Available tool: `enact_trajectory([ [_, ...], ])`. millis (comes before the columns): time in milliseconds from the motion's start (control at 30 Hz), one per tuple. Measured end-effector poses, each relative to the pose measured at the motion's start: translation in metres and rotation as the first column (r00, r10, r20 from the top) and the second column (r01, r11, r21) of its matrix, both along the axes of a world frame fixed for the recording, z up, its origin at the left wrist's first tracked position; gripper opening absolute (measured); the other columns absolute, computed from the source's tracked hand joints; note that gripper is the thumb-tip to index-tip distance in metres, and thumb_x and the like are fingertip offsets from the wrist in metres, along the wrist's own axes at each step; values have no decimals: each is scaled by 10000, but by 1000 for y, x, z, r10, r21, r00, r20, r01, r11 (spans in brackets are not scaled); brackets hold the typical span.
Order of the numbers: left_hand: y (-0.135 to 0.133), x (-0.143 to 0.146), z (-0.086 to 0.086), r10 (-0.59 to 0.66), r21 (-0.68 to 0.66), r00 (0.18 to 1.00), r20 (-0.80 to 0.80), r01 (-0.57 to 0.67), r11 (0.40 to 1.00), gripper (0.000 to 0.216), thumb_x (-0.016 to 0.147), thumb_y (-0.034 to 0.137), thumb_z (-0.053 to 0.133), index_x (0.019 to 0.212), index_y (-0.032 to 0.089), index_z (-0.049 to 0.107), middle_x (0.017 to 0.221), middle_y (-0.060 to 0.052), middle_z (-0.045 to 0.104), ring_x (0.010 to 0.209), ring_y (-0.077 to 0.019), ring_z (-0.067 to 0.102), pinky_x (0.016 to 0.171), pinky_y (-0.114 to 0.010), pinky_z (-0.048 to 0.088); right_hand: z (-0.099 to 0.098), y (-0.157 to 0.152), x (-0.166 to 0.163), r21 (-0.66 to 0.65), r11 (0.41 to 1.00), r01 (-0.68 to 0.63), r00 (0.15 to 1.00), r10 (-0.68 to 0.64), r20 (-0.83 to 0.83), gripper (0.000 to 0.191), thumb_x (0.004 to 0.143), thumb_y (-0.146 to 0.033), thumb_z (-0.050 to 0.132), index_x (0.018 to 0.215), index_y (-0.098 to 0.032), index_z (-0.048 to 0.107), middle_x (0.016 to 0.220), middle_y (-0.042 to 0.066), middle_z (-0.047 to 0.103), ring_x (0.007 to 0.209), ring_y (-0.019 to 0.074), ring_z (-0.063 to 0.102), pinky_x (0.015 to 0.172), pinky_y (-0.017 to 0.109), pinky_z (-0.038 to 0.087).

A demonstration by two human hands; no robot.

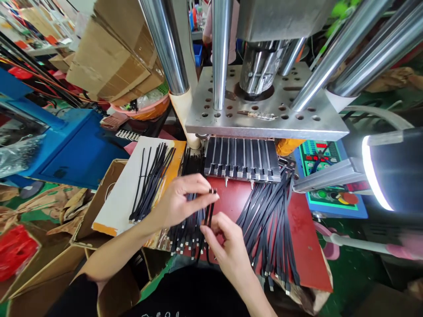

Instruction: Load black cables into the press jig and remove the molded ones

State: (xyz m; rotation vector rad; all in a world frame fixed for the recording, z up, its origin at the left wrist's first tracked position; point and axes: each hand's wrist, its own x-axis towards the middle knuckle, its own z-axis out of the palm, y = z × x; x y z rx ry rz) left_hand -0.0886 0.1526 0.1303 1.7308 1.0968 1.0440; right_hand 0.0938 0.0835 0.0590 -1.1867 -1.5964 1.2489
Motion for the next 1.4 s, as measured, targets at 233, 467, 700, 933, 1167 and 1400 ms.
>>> enact_trajectory([
  [233, 113, -7, -50, 213, 192, 971, -111, -190, 963, 178, 1009, 195, 762, 852, 133, 816, 1145, -123, 824, 1148, -250, 756, 1113, -405, 548, 20, 33, 38, -188, 926, -328, 925, 356, 135, 523, 1024, -659, 664, 763, -216, 757, 734, 24, 702, 675, 174, 616, 632, 275, 506],
  [467, 140, -8, -75, 361, 217, 928, -92, -335, 917, 170, 1058, 188, 653, 1185, 116, 740, 1254, -160, 798, 1195, -254, 754, 1084, -390, 599, 55, 187, 23, 30, 974, -226, 942, 210, 261, 716, 837, -884, 708, 613, -206, 661, 561, -19, 530, 565, 132, 416, 543, 284, 314],
  [700, 66, -45, -78, 109, 579, 832, -544, 278, 766, 334, 1105, 217, 578, 1406, 116, 682, 1479, -195, 723, 1465, -301, 647, 1212, -517, 597, 32, 217, 5, 153, 952, -264, 919, 201, 338, 629, 954, -764, 659, 690, -195, 704, 631, -6, 596, 612, 139, 468, 606, 301, 340],
  [933, 79, -46, -72, 196, 631, 699, -688, 442, 638, 298, 1107, 183, 577, 1350, 90, 723, 1460, -180, 754, 1463, -293, 664, 1193, -467, 623, 25, 216, 7, 255, 954, -157, 947, 72, 314, 537, 944, -691, 704, 719, -205, 689, 640, 9, 627, 566, 141, 473, 567, 301, 347],
  [1167, 83, -36, -78, 230, 692, 814, -533, 264, 672, 260, 1126, 295, 636, 1190, 120, 817, 1256, -109, 857, 1287, -238, 781, 1108, -397, 675, 23, 214, 9, 134, 983, -127, 971, 96, 217, 587, 833, -783, 783, 761, -218, 645, 867, 90, 769, 548, 135, 518, 484, 284, 379],
  [1400, 74, -28, -78, 265, 662, 811, -522, 189, 725, 240, 1127, 223, 621, 1190, 115, 826, 1260, -110, 857, 1295, -229, 786, 1098, -395, 676, 16, 215, 10, 161, 979, -123, 975, 89, 201, 586, 849, -782, 760, 781, -209, 659, 891, 98, 780, 565, 139, 538, 513, 289, 404],
])
